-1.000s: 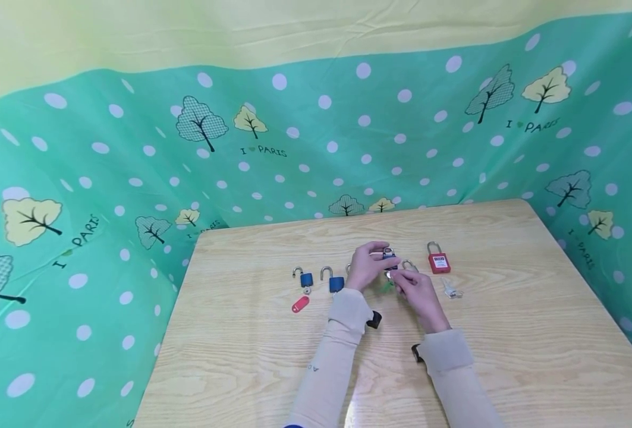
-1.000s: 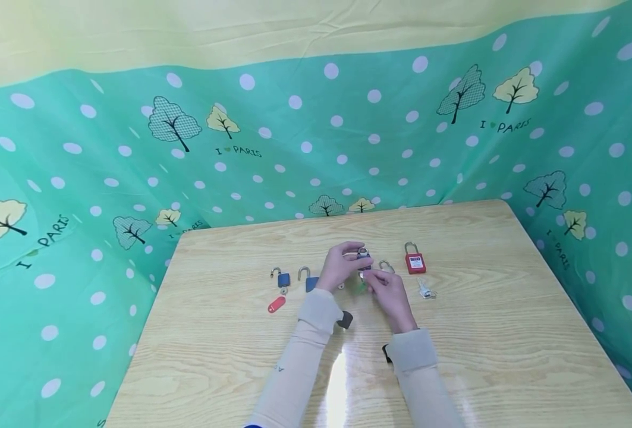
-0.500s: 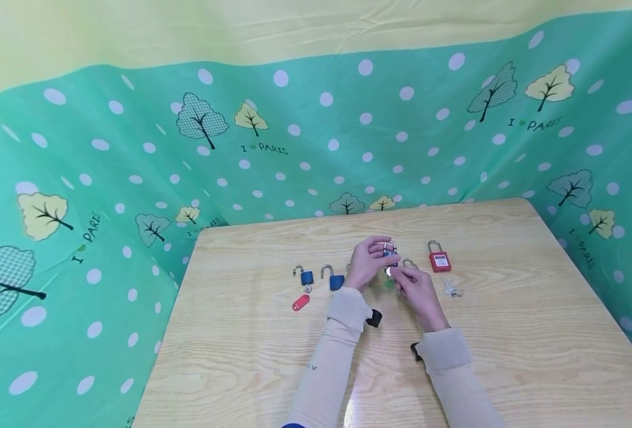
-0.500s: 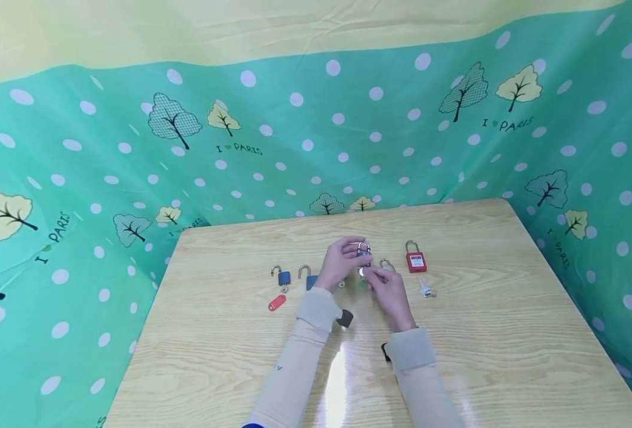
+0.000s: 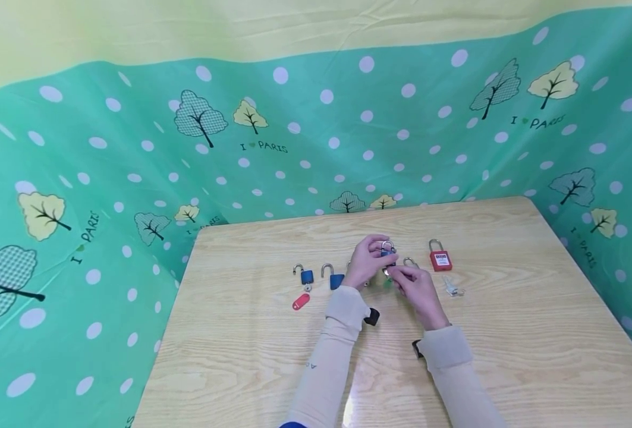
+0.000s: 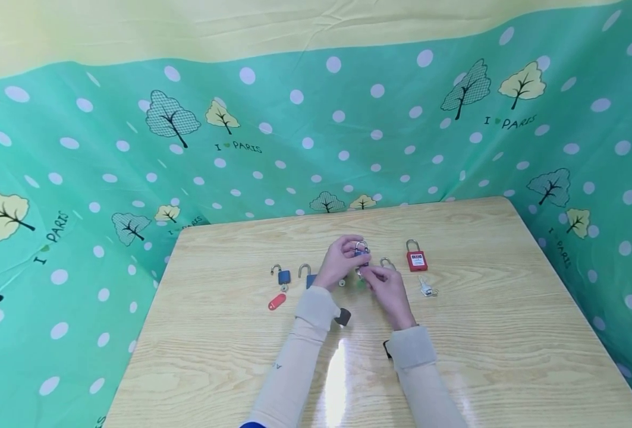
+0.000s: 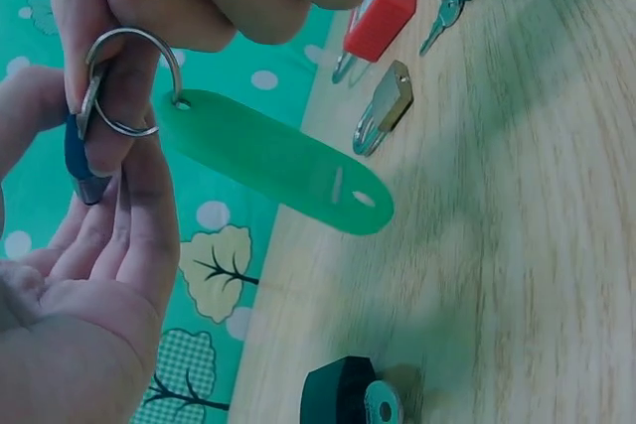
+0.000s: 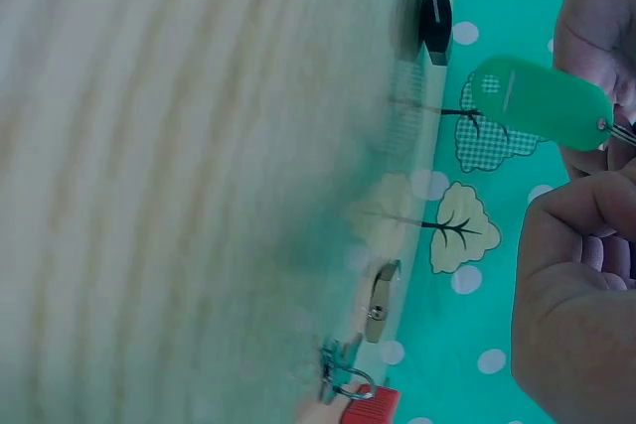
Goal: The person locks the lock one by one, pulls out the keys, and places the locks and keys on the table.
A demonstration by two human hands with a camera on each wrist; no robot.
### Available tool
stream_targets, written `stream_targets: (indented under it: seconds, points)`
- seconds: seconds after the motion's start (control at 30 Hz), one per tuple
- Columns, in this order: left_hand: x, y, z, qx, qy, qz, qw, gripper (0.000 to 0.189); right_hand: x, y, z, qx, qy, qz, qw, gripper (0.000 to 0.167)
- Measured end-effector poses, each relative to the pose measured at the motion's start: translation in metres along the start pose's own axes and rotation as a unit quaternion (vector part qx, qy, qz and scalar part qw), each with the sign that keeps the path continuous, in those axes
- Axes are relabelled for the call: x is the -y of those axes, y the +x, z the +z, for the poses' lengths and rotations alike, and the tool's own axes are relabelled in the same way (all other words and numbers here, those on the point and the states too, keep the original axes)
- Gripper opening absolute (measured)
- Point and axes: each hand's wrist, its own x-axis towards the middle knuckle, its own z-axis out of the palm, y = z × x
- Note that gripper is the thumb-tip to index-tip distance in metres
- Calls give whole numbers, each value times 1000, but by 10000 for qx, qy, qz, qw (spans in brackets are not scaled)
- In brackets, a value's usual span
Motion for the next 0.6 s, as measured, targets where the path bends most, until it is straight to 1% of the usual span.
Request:
stream_targets:
  seconds: [0.17, 0.3, 0.43, 0.6]
  points:
    - [0, 0, -3, 178, -30, 266, 9995, 48, 4, 1, -1, 78, -357, -228, 9991, 36]
    - [-1, -1, -5, 234, 38, 372, 9990, 45, 8, 1, 0, 58, -381, -206, 9990, 35]
    - [-2, -2, -6, 129, 173, 354, 9991, 44, 9, 1, -1, 20, -244, -90, 9997, 36]
    - [-3, -4, -1, -65, 484, 312, 9983, 43, 7, 2, -1, -46, -46, 90, 9999, 38]
